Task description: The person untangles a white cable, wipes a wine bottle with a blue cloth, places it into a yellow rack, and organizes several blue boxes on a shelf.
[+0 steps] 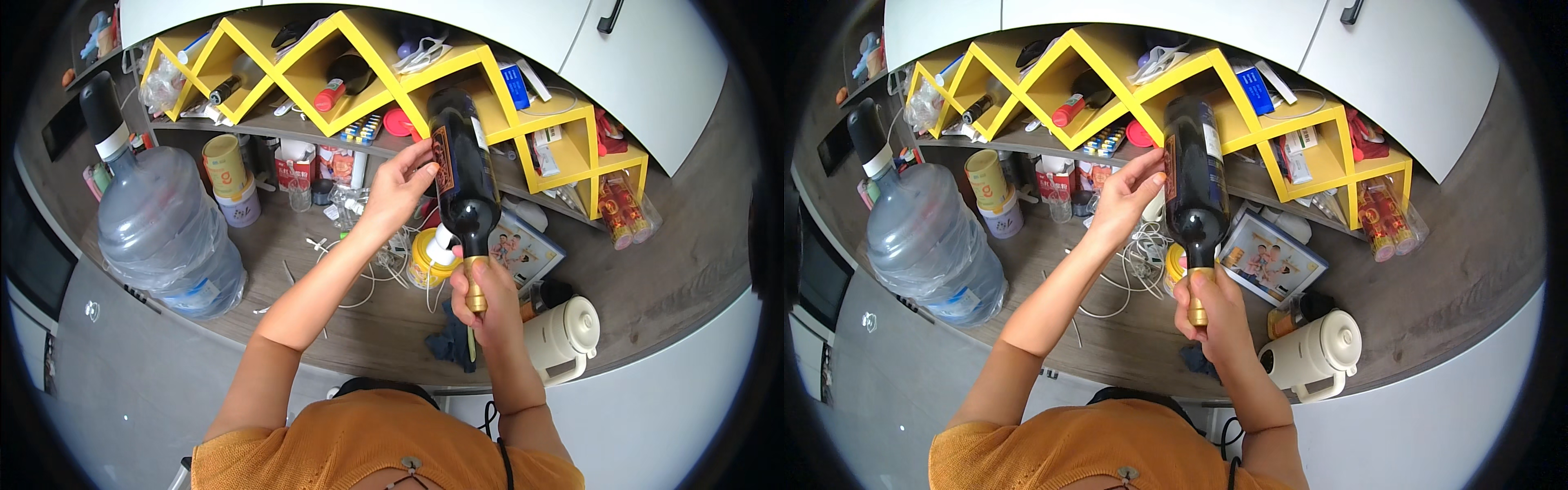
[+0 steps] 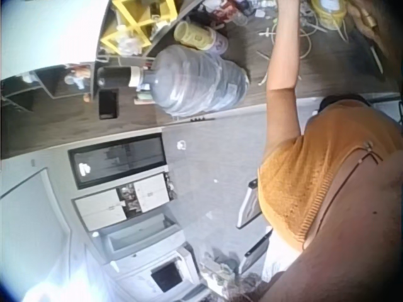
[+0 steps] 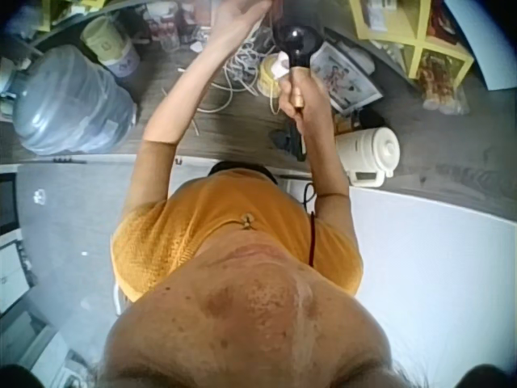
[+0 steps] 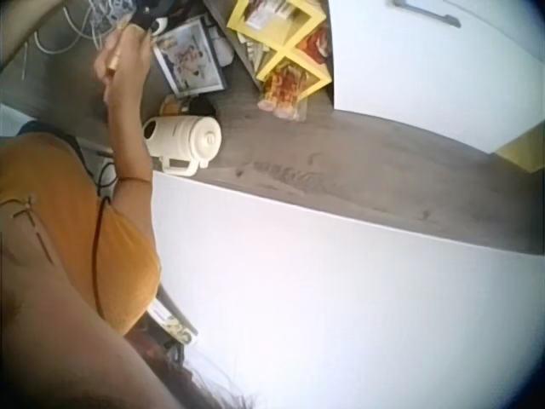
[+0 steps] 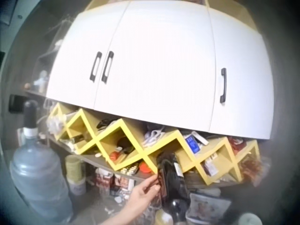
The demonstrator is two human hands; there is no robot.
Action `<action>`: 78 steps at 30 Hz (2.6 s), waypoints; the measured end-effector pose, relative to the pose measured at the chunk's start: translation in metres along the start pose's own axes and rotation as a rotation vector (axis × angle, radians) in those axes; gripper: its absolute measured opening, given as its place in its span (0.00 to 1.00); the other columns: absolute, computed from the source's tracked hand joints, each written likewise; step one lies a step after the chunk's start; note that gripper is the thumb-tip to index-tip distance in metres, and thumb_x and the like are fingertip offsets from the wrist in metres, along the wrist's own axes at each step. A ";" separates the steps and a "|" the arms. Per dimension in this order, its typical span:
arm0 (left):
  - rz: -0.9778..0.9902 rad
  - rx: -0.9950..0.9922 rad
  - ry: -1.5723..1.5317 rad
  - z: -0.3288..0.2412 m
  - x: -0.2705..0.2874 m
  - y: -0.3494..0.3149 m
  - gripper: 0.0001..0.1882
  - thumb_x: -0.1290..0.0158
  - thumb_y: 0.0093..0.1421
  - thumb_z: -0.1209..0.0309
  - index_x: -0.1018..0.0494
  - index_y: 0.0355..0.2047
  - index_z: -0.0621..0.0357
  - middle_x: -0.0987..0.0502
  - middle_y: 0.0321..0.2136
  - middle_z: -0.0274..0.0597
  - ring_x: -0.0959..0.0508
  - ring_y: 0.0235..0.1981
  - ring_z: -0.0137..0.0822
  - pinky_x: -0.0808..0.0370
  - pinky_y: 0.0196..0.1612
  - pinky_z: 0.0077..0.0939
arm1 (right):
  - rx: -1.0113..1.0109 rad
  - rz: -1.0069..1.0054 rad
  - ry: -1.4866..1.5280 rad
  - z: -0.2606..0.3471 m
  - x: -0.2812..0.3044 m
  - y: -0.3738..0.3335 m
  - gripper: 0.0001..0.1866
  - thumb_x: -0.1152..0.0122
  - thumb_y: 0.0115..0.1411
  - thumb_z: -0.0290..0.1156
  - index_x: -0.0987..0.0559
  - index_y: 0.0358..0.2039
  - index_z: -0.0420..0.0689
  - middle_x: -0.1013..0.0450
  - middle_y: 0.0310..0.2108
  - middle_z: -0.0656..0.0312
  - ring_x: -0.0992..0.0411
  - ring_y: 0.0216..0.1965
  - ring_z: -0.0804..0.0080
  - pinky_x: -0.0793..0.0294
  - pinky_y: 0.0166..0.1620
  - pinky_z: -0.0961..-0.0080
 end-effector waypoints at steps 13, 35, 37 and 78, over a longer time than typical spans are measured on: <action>-0.055 -0.069 0.106 0.016 0.017 0.038 0.15 0.50 0.60 0.77 0.32 0.47 0.66 0.26 0.41 0.40 0.26 0.41 0.27 0.26 0.46 0.22 | 0.064 0.050 0.074 0.020 -0.009 0.056 0.17 0.55 0.62 0.41 0.34 0.42 0.39 0.34 0.25 0.63 0.45 0.09 0.81 0.53 0.12 0.85; -0.119 -0.103 0.281 0.026 0.021 0.055 0.08 0.43 0.54 0.77 0.29 0.33 0.64 0.27 0.30 0.34 0.27 0.33 0.23 0.28 0.39 0.17 | 0.250 0.100 -0.121 0.027 0.020 0.109 0.24 0.43 0.59 0.41 0.36 0.49 0.40 0.31 0.31 0.65 0.32 0.24 0.82 0.31 0.25 0.87; -0.129 -0.107 0.282 0.025 0.017 0.055 0.08 0.43 0.53 0.78 0.29 0.33 0.63 0.28 0.29 0.33 0.28 0.32 0.23 0.29 0.39 0.16 | 0.443 -0.006 -0.276 0.025 0.022 0.104 0.23 0.40 0.56 0.33 0.37 0.49 0.40 0.32 0.30 0.64 0.32 0.23 0.83 0.32 0.25 0.87; -0.094 -0.059 0.111 0.022 0.017 0.042 0.07 0.48 0.58 0.76 0.31 0.37 0.63 0.27 0.33 0.35 0.28 0.35 0.23 0.32 0.41 0.16 | 0.748 -0.538 -0.871 0.036 0.026 0.172 0.16 0.32 0.45 0.39 0.28 0.20 0.42 0.28 0.17 0.57 0.28 0.19 0.61 0.30 0.25 0.69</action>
Point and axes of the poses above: each hand's wrist, its own y-axis towards the middle knuckle, its own x-axis out of the back of the hand, z = x × y, the point moved 1 cm from there along y, towards the middle knuckle
